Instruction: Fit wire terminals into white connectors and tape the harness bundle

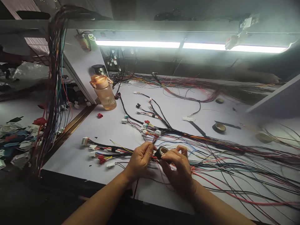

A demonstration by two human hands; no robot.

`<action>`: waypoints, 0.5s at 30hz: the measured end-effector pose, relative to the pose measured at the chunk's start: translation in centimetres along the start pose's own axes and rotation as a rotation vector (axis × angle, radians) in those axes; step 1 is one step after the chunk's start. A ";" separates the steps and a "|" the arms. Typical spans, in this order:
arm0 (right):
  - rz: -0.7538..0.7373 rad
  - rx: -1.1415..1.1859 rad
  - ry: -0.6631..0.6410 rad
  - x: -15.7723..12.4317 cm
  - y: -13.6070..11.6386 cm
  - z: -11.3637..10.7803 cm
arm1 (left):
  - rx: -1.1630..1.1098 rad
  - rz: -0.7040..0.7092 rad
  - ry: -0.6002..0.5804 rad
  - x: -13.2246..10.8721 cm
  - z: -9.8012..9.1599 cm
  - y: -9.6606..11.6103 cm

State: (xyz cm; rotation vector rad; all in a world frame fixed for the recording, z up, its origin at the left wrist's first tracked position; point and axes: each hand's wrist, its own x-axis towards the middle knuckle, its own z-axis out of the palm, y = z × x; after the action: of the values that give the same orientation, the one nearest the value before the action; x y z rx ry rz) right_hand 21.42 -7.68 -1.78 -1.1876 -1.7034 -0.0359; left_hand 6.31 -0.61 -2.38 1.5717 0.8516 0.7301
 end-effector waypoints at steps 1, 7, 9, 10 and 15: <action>0.001 -0.003 0.002 0.0 0.0 0.0 | 0.000 0.001 -0.002 0.0 0.0 0.0; 0.014 -0.006 -0.001 -0.1 0.1 0.2 | -0.043 -0.008 0.003 0.1 0.0 -0.1; 0.013 -0.004 0.021 -0.1 0.1 0.2 | -0.084 -0.014 0.007 0.1 0.1 -0.1; 0.012 -0.004 0.033 -0.1 0.1 0.2 | -0.102 -0.016 0.011 0.1 0.1 -0.2; 0.031 -0.006 0.044 0.2 0.1 0.2 | -0.152 -0.011 0.018 0.3 0.2 -0.4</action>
State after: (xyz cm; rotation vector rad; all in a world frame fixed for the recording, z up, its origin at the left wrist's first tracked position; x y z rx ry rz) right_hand 21.40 -7.42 -1.80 -1.2090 -1.6475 -0.0484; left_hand 6.59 -0.48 -2.81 1.4266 0.7987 0.7844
